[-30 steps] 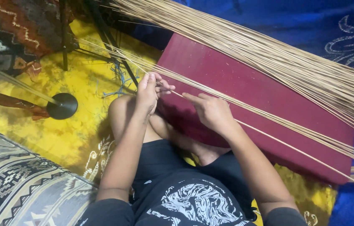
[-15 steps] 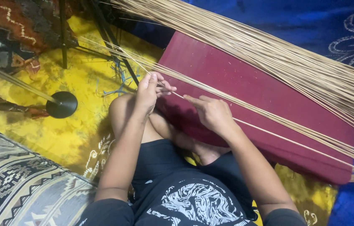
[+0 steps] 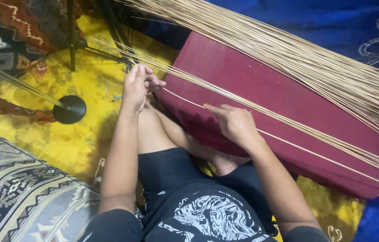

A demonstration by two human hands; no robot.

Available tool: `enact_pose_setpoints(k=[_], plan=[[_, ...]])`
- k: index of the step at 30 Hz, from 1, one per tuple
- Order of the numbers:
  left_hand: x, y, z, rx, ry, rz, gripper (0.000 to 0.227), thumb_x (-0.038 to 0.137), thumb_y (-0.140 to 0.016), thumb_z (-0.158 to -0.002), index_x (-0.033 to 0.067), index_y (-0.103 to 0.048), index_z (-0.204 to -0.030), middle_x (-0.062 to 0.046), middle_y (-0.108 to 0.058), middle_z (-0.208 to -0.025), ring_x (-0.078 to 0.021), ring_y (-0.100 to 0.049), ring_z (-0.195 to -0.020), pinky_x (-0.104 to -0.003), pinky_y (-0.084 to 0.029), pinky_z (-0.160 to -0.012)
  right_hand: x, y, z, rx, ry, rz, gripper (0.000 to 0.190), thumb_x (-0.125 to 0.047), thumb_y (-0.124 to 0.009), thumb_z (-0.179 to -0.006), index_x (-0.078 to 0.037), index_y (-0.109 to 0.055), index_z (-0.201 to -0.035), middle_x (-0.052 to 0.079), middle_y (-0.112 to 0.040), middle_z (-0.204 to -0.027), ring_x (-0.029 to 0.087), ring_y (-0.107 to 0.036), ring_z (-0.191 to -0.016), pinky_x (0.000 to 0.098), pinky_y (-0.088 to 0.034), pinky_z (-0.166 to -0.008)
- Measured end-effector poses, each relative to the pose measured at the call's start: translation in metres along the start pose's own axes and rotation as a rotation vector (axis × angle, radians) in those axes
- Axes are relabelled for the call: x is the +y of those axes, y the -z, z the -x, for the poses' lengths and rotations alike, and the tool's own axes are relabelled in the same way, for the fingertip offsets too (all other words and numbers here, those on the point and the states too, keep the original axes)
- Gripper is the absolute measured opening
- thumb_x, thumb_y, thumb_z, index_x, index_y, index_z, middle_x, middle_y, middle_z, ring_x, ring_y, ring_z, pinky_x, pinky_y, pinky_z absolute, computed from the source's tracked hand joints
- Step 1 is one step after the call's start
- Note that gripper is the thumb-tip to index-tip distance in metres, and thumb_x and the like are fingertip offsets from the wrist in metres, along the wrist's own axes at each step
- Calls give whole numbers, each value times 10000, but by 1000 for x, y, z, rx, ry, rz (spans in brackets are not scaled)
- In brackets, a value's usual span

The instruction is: Manually scraping and cleaning the surface of long thin sticks, likely palm leaf ribs, one by one.

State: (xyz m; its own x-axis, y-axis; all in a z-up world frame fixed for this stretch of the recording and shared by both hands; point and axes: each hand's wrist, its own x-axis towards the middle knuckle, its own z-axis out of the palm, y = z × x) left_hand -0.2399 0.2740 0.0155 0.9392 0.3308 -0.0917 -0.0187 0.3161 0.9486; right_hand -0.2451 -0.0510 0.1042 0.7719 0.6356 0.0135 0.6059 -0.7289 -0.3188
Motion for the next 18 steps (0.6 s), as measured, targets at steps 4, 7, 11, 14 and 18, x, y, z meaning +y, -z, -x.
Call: enact_pose_setpoints(k=[4, 7, 11, 14, 18], plan=[[1, 1, 0, -47, -27, -49, 313, 359, -333, -1126, 121, -530, -1073, -115, -667, -709, -276, -789, -764, -322, -663, -626, 1, -2, 0, 1, 2, 11, 401, -217, -539, -991, -413, -712, -1295, 23, -702, -838, 356, -727, -778, 536, -614, -694], [2, -1, 1, -15, -29, -36, 309, 341, -314, -1123, 121, -529, -1096, -106, -698, -760, -262, -796, -810, -349, -671, -692, -1, -4, -2, -9, -11, -10, 395, -216, -550, -979, -377, -717, -1300, 10, -716, -843, 355, -734, -778, 540, -615, -691], [-4, 0, 3, 9, -24, 7, 310, 346, -293, -1123, 133, -515, -1084, -95, -682, -738, -260, -795, -788, -326, -670, -659, -12, -8, -10, -1, 13, -42, 412, -250, -527, -992, -401, -675, -1345, 3, -713, -852, 342, -738, -796, 538, -616, -722], [-9, 4, 1, -6, -41, 43, 299, 346, -308, -1123, 129, -510, -1082, -99, -669, -731, -275, -793, -784, -352, -673, -661, -31, -11, -26, 24, 75, -125, 381, -252, -529, -1007, -359, -674, -1343, 27, -713, -864, 361, -735, -827, 548, -609, -712], [-8, 8, -1, -32, -86, 57, 303, 369, -349, -1119, 119, -516, -1077, -105, -635, -699, -291, -785, -745, -362, -672, -622, -51, -23, -52, 68, 149, -209, 393, -201, -535, -994, -314, -680, -1342, 53, -725, -882, 391, -732, -836, 568, -602, -712]])
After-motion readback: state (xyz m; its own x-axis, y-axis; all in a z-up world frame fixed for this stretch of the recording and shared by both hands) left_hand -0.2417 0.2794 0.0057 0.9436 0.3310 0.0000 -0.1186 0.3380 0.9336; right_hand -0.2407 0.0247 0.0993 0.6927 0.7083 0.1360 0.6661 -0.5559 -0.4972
